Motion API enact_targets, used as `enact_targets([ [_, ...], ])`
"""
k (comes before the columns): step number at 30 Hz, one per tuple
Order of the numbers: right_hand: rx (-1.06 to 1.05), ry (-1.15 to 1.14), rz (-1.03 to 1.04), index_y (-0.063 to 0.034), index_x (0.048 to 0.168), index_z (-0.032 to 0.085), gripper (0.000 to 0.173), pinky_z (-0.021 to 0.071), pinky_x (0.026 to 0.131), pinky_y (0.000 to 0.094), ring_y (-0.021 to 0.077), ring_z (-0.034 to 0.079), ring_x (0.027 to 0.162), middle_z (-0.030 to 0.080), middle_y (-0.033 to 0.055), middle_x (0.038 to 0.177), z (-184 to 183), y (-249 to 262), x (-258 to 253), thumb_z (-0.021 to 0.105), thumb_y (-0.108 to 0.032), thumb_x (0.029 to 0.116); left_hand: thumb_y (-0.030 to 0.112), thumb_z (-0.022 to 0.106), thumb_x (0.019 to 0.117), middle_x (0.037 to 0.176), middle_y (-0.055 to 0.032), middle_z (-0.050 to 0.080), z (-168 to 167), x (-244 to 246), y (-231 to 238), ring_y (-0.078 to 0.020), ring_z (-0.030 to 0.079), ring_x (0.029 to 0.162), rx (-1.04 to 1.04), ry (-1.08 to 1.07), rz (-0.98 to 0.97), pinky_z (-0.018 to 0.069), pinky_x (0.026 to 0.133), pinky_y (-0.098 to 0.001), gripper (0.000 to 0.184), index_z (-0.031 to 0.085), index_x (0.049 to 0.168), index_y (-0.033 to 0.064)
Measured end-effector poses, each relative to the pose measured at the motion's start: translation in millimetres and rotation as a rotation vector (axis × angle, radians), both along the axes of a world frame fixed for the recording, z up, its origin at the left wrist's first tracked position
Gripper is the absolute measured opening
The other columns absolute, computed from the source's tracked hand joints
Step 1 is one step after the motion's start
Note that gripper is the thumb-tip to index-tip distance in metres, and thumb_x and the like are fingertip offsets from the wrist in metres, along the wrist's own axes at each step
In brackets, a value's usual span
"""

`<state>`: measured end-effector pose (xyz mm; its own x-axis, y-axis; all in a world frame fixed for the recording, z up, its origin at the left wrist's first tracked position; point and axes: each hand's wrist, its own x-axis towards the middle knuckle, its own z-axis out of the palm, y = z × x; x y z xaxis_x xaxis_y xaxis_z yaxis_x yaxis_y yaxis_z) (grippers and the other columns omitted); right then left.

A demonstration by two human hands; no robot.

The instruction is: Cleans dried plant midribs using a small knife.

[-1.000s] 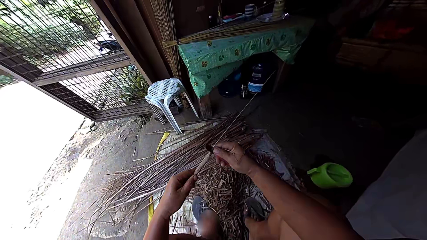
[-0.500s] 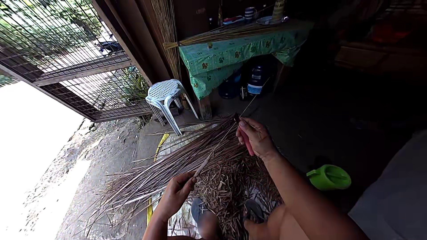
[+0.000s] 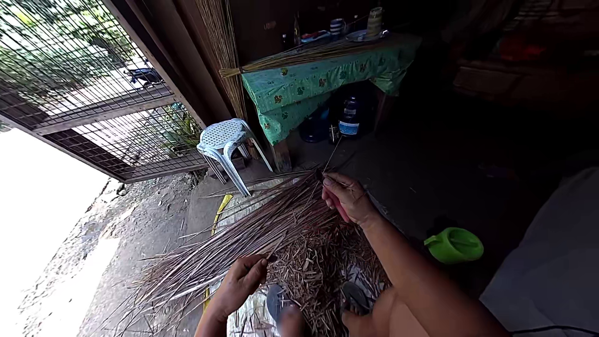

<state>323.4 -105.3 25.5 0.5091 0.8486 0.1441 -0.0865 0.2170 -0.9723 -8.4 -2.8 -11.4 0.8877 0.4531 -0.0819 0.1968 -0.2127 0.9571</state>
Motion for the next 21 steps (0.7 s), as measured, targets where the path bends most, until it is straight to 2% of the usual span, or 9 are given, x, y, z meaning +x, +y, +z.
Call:
enact_targets([
  [4,0.014,0.051,-0.016,-0.0026,0.126,0.065,0.027,0.0543,0.054,0.0229,0.0118,0.061,0.056,0.066,0.0071,0.073,3.2,-4.2,11.9,0.050,-0.016,0.1081,0.033,0.044,0.1073,0.064,0.0063,0.059,0.3,1.8,-1.1,-0.0002,0.045,0.046,-0.012,0.024,-0.013,0.0389,0.043,-0.0175,0.038,0.074,0.113,0.0095],
  [7,-0.054,0.071,0.172,-0.0008,0.126,0.063,0.027,0.0534,0.054,0.0234,0.0115,0.061,0.058,0.066,0.0057,0.075,-4.8,-3.3,-2.8,0.051,-0.016,0.1076,0.035,0.045,0.1067,0.066,0.0061,0.061,-0.3,2.9,-2.7,-0.0009,0.048,0.047,0.006,0.024,0.008,0.0426,0.044,-0.0182,0.038,0.074,0.111,0.0099],
  [9,-0.086,0.087,0.259,0.0007,0.126,0.063,0.028,0.0524,0.053,0.0220,0.0092,0.061,0.058,0.066,0.0035,0.077,-7.0,-1.9,-13.8,0.052,-0.016,0.1072,0.036,0.046,0.1062,0.068,0.0058,0.062,-3.4,4.3,-2.2,-0.0020,0.049,0.048,0.024,0.033,0.025,0.0438,0.045,-0.0191,0.038,0.073,0.116,0.0099],
  [12,-0.046,0.185,0.117,0.0029,0.123,0.063,0.025,0.0515,0.052,0.0222,0.0100,0.060,0.055,0.065,0.0062,0.073,-4.2,4.0,-15.3,0.051,-0.014,0.1075,0.039,0.049,0.1051,0.072,0.0051,0.064,-4.3,2.8,-1.0,-0.0037,0.055,0.053,0.048,0.068,0.045,0.0484,0.049,-0.0207,0.040,0.070,0.123,0.0099],
  [16,0.035,0.310,-0.078,-0.0005,0.127,0.060,0.026,0.0523,0.051,0.0245,0.0123,0.058,0.053,0.063,0.0090,0.072,-2.8,8.8,0.5,0.047,-0.016,0.1094,0.034,0.049,0.1052,0.073,0.0048,0.066,-6.0,-4.3,0.5,-0.0040,0.056,0.053,0.079,0.072,0.058,0.0497,0.050,-0.0213,0.036,0.071,0.120,0.0091],
  [19,0.012,0.234,-0.010,0.0026,0.128,0.058,0.028,0.0514,0.052,0.0247,0.0120,0.059,0.056,0.064,0.0078,0.074,-6.2,6.4,-4.1,0.048,-0.015,0.1085,0.030,0.054,0.1035,0.072,0.0067,0.064,-8.8,-0.7,1.2,-0.0017,0.054,0.053,0.145,0.051,0.082,0.0479,0.051,-0.0212,0.031,0.072,0.116,0.0082],
  [21,-0.019,0.131,0.066,0.0051,0.121,0.060,0.026,0.0512,0.053,0.0240,0.0102,0.059,0.057,0.064,0.0061,0.074,-7.1,6.4,-14.2,0.050,-0.014,0.1074,0.029,0.058,0.1021,0.070,0.0076,0.062,-10.1,4.9,1.0,-0.0005,0.052,0.053,0.177,0.022,0.099,0.0472,0.051,-0.0211,0.028,0.072,0.114,0.0073],
])
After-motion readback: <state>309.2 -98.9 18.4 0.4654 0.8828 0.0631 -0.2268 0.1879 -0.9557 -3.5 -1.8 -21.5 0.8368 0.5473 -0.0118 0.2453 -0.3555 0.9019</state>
